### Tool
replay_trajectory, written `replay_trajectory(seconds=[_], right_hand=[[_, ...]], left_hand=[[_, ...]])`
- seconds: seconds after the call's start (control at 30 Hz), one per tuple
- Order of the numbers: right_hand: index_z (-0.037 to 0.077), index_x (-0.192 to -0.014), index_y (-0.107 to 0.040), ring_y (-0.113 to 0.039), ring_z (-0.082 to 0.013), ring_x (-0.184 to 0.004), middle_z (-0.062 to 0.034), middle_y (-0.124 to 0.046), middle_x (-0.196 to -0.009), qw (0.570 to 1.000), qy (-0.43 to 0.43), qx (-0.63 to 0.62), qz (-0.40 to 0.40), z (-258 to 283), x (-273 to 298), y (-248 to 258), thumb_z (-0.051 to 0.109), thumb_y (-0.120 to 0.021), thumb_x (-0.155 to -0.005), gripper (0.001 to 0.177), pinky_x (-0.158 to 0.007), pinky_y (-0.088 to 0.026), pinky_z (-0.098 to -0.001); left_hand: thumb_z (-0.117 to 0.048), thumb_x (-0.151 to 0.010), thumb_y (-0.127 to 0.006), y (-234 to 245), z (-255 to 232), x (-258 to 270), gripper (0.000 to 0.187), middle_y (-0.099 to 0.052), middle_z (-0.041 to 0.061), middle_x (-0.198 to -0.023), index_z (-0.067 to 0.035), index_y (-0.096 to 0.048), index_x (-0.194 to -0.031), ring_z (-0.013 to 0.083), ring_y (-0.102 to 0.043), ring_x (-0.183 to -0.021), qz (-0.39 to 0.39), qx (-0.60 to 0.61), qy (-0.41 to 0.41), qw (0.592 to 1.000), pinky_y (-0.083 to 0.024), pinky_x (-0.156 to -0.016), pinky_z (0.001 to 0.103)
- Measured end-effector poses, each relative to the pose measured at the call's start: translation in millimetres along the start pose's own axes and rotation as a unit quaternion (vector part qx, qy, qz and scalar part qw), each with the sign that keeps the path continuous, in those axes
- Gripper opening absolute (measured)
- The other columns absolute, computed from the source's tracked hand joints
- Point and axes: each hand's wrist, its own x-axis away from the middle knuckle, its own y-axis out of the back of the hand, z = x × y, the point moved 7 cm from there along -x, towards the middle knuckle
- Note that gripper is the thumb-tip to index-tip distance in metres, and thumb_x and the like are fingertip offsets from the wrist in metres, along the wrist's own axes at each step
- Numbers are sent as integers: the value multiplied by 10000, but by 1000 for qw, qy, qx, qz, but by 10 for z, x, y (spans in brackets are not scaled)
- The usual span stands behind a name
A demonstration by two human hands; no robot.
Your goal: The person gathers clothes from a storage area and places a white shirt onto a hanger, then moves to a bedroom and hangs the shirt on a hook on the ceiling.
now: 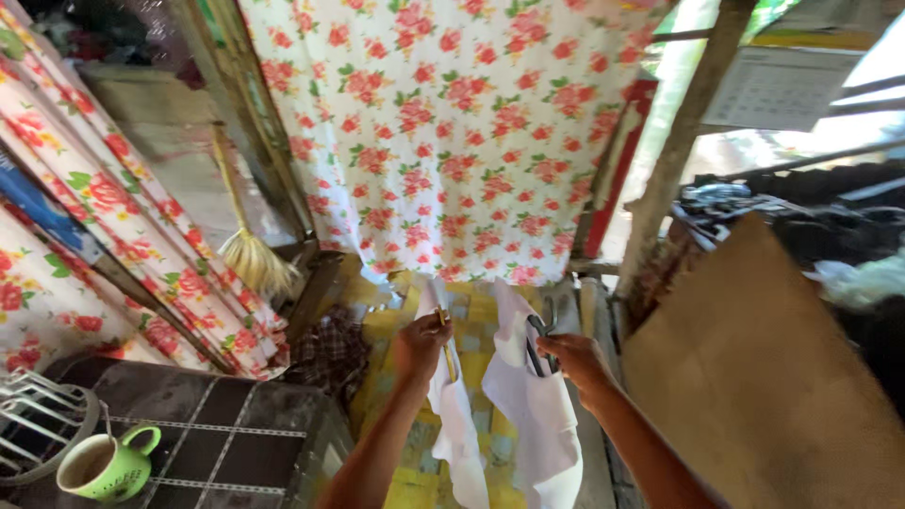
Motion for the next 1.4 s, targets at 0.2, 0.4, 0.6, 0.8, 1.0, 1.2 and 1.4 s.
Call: replay_trajectory(seconds=[0.2,0.4,0.6,0.8,1.0,1.2,1.4], right_hand=[[61,-842,-808,-512,-106,-611,2,-706,-741,999,12,-9,50,96,-1272,-582,321,-804,-824,260,-570,-387,-309],[72,-855,-821,-553,-116,-598,-20,-759,-770,995,-2,20,94,276,-2616,-1335,316,-803,-804,250,-567,-416,-318],[54,-877,-836,-563,-113,-604,-33,-766,-771,982,29,33,181,690,-3771,-2107,310,-803,-809,267,-576,-416,-323],[46,-884,-827,-556,-147,-612,-51,-772,-788,970,41,50,234,1108,-4520,-3043,284,-806,-810,251,-586,-428,-344],[31,-921,-811,-595,-147,-663,-56,-783,-848,953,30,34,299,1563,-4864,-4021,274,-794,-803,271,-625,-456,-338],[-4,-898,-781,-594,-142,-656,-56,-744,-799,933,58,23,354,2032,-5377,-5167,290,-804,-801,310,-619,-450,-348],[11,-904,-807,-560,-163,-627,-53,-684,-771,926,57,49,371,2314,-5808,-6095,311,-809,-810,315,-614,-452,-362]], left_hand=[[-242,-811,-802,300,-9,-835,265,-805,60,-855,-74,-812,-1016,122,-721,-770,-71,-41,18,996,-534,-713,295],[-271,-818,-798,660,-10,-1780,306,-810,73,-914,-105,-804,-1076,149,-749,-795,-144,-94,28,985,-555,-732,310],[-257,-797,-801,1081,126,-2707,356,-814,54,-1025,-116,-791,-1123,172,-777,-900,-215,-108,10,971,-571,-810,321],[-306,-827,-791,1649,198,-3288,353,-809,38,-1070,-157,-795,-1147,158,-770,-974,-283,-143,7,949,-565,-866,313],[-308,-826,-789,2212,277,-3770,362,-808,39,-1076,-147,-790,-1149,159,-754,-962,-343,-110,50,931,-549,-840,329],[-265,-818,-791,2924,305,-4471,379,-824,71,-1032,-92,-784,-1156,130,-749,-915,-387,-83,3,919,-554,-828,304],[-237,-794,-812,3538,258,-5115,376,-816,63,-947,-70,-786,-1130,105,-724,-823,-413,-82,-4,907,-552,-769,292]])
